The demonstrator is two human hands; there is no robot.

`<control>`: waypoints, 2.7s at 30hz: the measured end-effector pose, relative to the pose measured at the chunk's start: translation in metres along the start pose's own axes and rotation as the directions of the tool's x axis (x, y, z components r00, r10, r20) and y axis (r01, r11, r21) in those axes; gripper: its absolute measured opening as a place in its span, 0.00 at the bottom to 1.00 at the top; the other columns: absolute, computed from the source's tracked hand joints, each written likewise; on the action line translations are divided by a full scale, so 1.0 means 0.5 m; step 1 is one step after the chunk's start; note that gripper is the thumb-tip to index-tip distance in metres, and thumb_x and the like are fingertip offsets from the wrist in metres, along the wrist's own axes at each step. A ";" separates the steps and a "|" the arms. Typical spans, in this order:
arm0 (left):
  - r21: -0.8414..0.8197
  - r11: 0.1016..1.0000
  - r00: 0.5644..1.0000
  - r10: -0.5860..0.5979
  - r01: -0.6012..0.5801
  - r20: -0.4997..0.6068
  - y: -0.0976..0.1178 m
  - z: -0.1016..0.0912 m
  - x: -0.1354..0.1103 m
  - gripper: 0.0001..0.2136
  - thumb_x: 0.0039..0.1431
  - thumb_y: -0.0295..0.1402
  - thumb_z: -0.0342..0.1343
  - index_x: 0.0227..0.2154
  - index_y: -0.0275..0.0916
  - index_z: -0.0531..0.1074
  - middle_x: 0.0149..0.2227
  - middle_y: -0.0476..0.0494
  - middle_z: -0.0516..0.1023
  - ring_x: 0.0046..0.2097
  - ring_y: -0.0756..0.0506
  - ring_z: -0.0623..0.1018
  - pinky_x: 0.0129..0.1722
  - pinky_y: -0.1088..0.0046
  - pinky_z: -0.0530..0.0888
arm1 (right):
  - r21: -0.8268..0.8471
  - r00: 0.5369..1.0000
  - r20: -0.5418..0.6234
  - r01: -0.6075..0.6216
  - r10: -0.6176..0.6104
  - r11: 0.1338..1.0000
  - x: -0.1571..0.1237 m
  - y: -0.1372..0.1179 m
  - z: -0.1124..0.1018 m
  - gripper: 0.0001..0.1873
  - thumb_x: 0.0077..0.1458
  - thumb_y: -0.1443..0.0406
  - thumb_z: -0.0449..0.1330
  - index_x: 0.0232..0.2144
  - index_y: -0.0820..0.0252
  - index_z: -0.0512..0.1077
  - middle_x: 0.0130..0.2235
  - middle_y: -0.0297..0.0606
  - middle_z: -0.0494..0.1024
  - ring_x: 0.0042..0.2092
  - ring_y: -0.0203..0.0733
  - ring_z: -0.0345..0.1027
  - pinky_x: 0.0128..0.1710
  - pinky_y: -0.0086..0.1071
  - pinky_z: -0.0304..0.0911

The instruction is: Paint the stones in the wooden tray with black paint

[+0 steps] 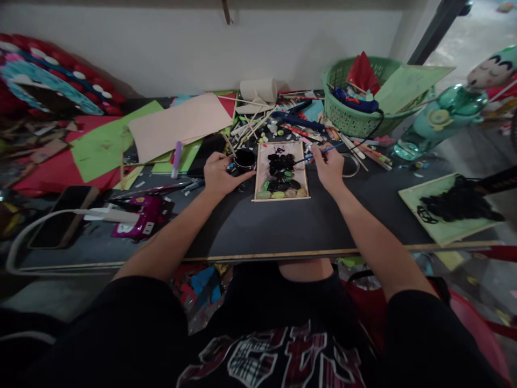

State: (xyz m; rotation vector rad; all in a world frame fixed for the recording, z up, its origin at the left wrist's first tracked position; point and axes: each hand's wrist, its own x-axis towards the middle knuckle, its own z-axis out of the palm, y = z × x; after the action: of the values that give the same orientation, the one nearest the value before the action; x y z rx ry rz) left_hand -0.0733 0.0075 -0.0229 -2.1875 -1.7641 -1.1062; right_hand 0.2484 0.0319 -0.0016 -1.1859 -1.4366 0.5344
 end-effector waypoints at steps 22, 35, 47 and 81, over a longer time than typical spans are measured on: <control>0.007 1.000 1.000 0.004 -0.005 0.013 -0.006 0.004 -0.002 0.37 0.45 0.71 0.57 0.40 0.40 0.78 0.32 0.43 0.68 0.39 0.40 0.72 0.44 0.60 0.72 | -0.018 0.988 0.150 0.047 -0.044 0.999 -0.021 -0.024 0.033 0.32 0.54 0.34 0.55 0.22 0.54 0.66 0.23 0.33 0.72 0.28 0.38 0.67 0.35 0.37 0.63; 0.001 1.000 0.999 -0.015 0.015 0.045 0.000 -0.002 0.000 0.36 0.46 0.70 0.57 0.40 0.40 0.78 0.33 0.42 0.68 0.40 0.38 0.71 0.45 0.59 0.71 | -0.163 0.968 0.223 0.157 -0.118 0.974 -0.021 -0.050 0.012 0.30 0.59 0.38 0.54 0.21 0.54 0.69 0.28 0.37 0.74 0.34 0.43 0.68 0.42 0.42 0.63; -0.020 1.000 1.000 -0.001 0.002 0.016 0.005 -0.001 0.001 0.37 0.45 0.70 0.57 0.40 0.39 0.78 0.31 0.44 0.69 0.39 0.40 0.73 0.41 0.60 0.70 | -0.139 0.985 0.100 0.153 -0.140 0.978 -0.024 -0.041 0.006 0.25 0.62 0.44 0.54 0.23 0.54 0.65 0.26 0.35 0.73 0.31 0.40 0.68 0.37 0.38 0.63; -0.038 0.944 0.943 0.324 -0.327 -0.074 0.033 -0.002 -0.017 0.31 0.54 0.59 0.61 0.52 0.43 0.76 0.36 0.41 0.82 0.44 0.38 0.77 0.47 0.59 0.69 | -0.127 0.738 0.111 0.675 -0.666 0.727 -0.106 -0.119 0.050 0.05 0.62 0.65 0.61 0.35 0.51 0.66 0.33 0.27 0.81 0.38 0.39 0.73 0.45 0.40 0.61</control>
State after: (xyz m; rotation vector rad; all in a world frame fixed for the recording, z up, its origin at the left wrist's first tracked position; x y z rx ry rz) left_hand -0.0596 -0.0050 -0.0217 -2.3291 -1.2964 -1.1354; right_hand 0.1959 -0.0302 0.0178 -0.6781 -1.8554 -0.0650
